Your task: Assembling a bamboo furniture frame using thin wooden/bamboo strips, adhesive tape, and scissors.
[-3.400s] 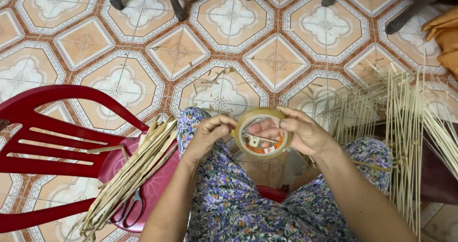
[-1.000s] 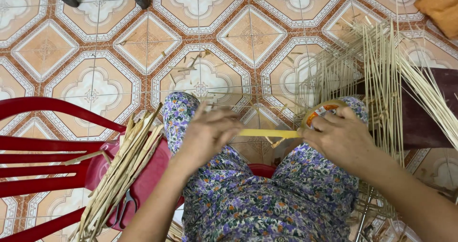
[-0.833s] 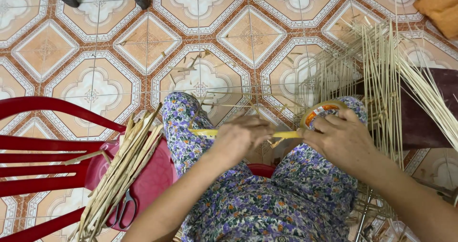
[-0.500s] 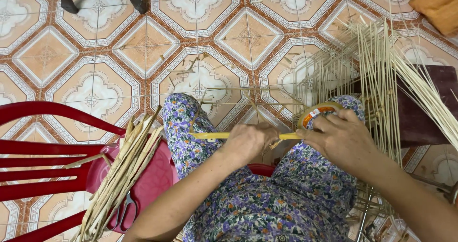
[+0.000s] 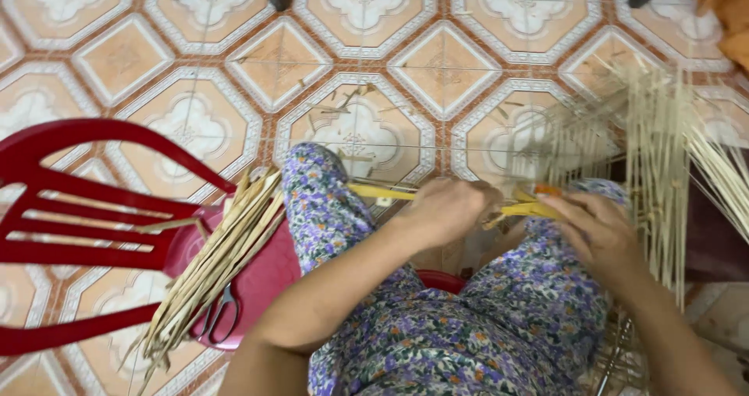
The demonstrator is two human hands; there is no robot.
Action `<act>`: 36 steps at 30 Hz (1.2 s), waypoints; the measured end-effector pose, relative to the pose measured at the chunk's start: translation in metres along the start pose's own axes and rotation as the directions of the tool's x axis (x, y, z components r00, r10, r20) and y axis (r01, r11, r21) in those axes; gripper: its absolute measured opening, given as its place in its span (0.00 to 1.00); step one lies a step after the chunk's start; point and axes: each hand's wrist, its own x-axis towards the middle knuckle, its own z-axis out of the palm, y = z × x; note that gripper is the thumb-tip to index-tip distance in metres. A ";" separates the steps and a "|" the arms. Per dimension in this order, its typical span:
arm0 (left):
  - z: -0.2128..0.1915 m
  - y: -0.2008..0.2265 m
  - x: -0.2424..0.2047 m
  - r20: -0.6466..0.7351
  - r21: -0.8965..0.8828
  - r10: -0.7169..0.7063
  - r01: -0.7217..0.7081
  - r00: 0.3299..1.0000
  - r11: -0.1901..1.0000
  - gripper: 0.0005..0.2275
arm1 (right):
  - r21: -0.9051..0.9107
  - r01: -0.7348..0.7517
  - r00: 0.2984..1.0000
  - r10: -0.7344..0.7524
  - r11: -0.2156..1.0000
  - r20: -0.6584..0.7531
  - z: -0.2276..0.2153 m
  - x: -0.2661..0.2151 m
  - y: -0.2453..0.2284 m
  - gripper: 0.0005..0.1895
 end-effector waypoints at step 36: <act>0.070 -0.144 -0.287 -0.599 -0.726 -0.745 0.195 0.293 0.660 0.06 | 0.047 -0.256 0.962 0.250 0.965 0.107 0.003 0.019 0.018 0.20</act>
